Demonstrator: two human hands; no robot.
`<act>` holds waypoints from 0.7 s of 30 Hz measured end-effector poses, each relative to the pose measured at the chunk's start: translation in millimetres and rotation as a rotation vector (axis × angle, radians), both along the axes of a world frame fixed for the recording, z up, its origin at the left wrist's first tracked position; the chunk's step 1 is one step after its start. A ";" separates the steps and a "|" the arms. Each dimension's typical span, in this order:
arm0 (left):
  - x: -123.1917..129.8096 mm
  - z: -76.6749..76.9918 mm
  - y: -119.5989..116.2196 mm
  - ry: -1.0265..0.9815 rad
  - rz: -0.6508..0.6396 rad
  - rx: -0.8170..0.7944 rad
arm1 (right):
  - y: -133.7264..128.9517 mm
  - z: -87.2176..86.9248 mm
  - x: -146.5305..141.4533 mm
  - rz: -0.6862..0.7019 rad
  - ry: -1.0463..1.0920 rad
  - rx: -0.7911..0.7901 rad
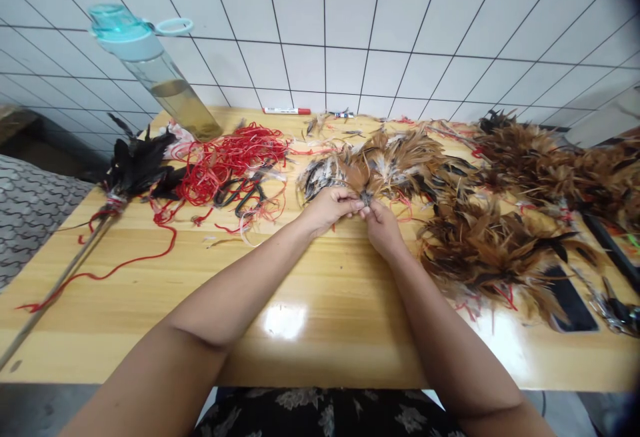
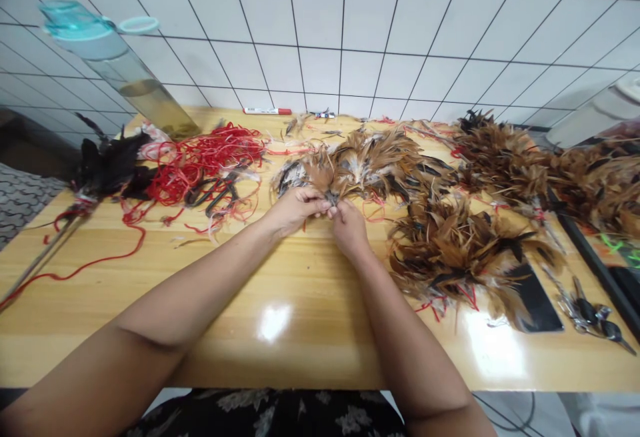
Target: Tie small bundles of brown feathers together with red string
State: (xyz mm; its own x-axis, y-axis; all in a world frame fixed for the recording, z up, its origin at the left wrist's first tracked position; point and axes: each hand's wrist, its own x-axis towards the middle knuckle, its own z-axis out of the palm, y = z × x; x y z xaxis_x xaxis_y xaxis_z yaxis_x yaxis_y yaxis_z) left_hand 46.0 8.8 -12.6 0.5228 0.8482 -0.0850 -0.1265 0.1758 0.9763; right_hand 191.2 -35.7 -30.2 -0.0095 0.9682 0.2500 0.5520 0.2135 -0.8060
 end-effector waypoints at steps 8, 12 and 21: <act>-2.1 1.7 0.0 -0.018 -0.043 -0.009 | -1.6 2.3 0.9 0.083 0.022 -0.031; -2.2 3.6 -0.6 0.015 -0.059 0.014 | -1.8 0.3 -1.6 0.028 -0.011 -0.037; -1.4 -0.8 0.2 -0.017 0.050 -0.015 | -5.9 4.0 -6.5 -0.012 0.106 0.003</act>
